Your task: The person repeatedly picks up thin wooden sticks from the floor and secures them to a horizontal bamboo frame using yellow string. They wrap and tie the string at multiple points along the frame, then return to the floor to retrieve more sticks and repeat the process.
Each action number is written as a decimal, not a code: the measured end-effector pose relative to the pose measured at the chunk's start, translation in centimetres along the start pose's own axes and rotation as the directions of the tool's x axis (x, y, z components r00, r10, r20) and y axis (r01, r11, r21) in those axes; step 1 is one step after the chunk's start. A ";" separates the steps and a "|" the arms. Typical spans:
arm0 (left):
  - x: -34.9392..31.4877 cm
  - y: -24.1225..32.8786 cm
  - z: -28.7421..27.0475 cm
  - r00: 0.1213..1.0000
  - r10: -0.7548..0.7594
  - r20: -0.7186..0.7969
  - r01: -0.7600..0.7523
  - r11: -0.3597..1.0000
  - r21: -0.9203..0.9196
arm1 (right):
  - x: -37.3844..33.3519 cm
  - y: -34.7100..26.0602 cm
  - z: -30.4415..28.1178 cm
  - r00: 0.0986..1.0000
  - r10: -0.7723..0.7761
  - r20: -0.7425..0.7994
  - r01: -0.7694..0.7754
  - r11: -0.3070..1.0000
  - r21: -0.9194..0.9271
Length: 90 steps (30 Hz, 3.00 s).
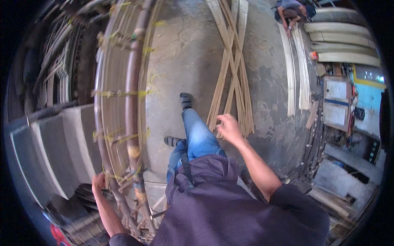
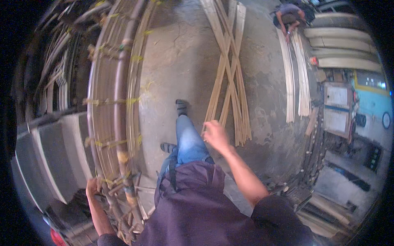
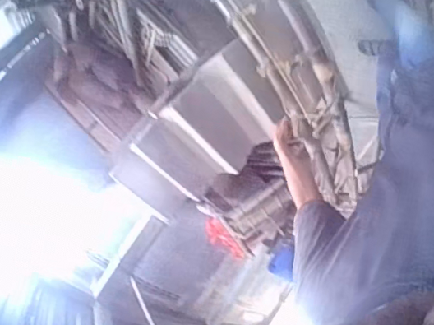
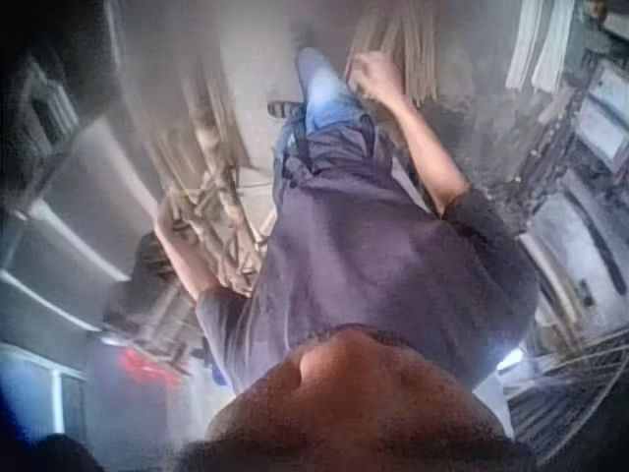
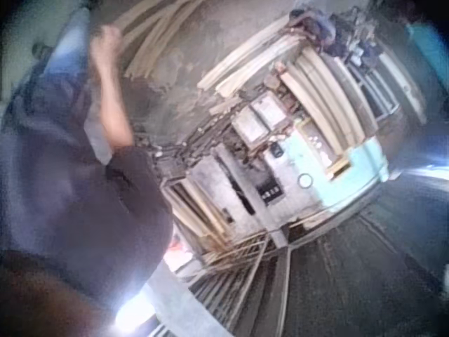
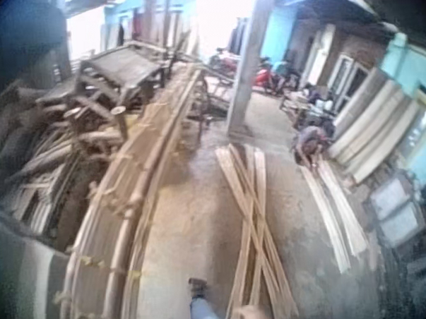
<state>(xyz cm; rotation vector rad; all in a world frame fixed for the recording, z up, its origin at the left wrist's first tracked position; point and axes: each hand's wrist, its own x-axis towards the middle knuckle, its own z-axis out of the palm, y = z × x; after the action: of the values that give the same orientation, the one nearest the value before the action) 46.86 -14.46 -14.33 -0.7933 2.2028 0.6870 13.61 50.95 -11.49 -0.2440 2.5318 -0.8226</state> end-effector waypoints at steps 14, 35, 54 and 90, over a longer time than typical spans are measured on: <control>15.2 61.9 -2.8 0.349 0.609 -0.712 0.173 0.705 0.687 | 31.9 55.9 9.0 0.757 0.585 -0.289 -0.651 0.715 -0.257; 27.0 71.7 9.7 0.922 0.178 -0.344 -0.110 0.972 0.210 | 39.1 50.2 -1.6 0.786 0.546 -0.289 -0.393 0.803 0.447; 4.2 83.4 2.7 0.562 0.377 -0.736 -0.816 0.398 -0.419 | 26.8 -12.0 -33.9 0.432 -0.198 -0.880 0.793 0.547 0.267; 19.8 78.3 -29.5 0.494 0.116 -0.861 -0.340 0.938 -0.068 | 76.3 18.5 -39.8 0.956 0.052 -0.288 0.001 0.983 0.182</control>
<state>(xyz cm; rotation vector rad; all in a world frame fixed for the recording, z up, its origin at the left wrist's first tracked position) -31.75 12.24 8.03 -1.1338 3.2340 0.7943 -72.84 63.13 -22.62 -0.0308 2.6993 -1.1442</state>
